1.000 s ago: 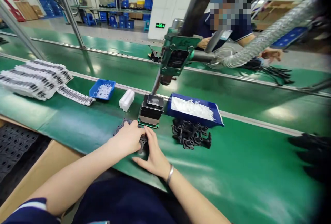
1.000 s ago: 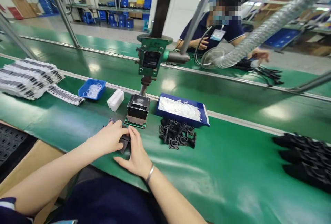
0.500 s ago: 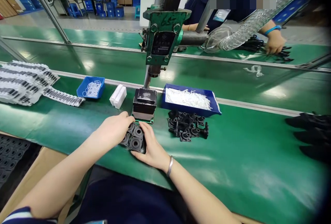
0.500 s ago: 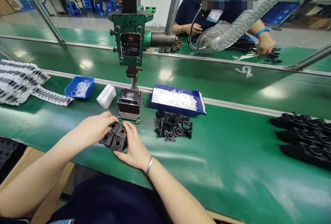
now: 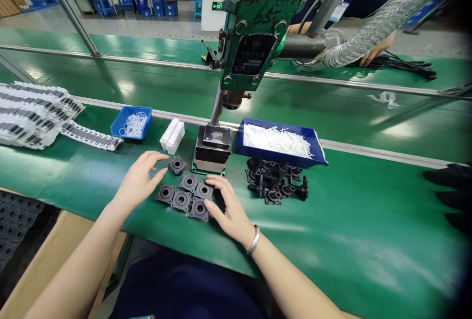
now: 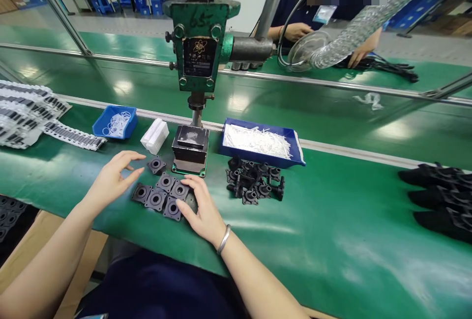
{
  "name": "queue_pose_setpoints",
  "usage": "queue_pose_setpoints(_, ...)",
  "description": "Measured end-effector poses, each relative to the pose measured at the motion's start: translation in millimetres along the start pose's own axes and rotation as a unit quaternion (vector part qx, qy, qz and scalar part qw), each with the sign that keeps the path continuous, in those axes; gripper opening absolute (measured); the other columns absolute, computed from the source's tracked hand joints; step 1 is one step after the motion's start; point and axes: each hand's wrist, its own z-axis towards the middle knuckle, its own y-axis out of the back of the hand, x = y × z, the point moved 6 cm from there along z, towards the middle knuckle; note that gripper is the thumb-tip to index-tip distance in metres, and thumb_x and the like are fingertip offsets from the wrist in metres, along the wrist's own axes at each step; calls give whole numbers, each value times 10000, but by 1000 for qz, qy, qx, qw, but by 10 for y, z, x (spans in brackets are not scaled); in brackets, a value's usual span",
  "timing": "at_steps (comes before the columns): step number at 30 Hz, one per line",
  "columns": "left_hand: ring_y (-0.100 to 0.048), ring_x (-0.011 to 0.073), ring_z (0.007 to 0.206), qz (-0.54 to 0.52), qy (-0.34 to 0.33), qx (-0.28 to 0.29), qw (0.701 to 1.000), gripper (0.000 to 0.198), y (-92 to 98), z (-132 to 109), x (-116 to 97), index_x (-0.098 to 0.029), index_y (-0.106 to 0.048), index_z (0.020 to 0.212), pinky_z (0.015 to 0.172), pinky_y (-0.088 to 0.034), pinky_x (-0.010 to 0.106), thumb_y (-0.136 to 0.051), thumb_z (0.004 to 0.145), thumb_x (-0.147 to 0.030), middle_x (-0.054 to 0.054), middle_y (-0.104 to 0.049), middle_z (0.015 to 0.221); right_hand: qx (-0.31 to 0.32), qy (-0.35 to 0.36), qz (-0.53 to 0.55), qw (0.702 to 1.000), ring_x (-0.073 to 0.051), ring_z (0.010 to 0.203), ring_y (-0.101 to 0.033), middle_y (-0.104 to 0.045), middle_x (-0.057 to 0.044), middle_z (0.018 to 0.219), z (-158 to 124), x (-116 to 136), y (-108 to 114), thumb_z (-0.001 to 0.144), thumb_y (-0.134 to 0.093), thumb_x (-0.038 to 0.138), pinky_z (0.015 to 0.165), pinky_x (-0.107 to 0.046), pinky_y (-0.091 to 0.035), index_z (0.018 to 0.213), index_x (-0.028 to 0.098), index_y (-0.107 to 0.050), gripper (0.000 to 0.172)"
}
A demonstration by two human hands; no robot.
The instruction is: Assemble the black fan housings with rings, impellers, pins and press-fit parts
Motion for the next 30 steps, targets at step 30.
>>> queue_pose_setpoints(30,-384,302,1401,-31,-100,28,994,172,-97,-617,-126,-211,-538,1054,1115,-409,489,-613,906,-254,148,-429,1387,-2,157,-171,973,-313,1286,-447,-513,-105,1333,-65,345,59,773,-571,153,1034,-545,-432,1114,240,-617,354)
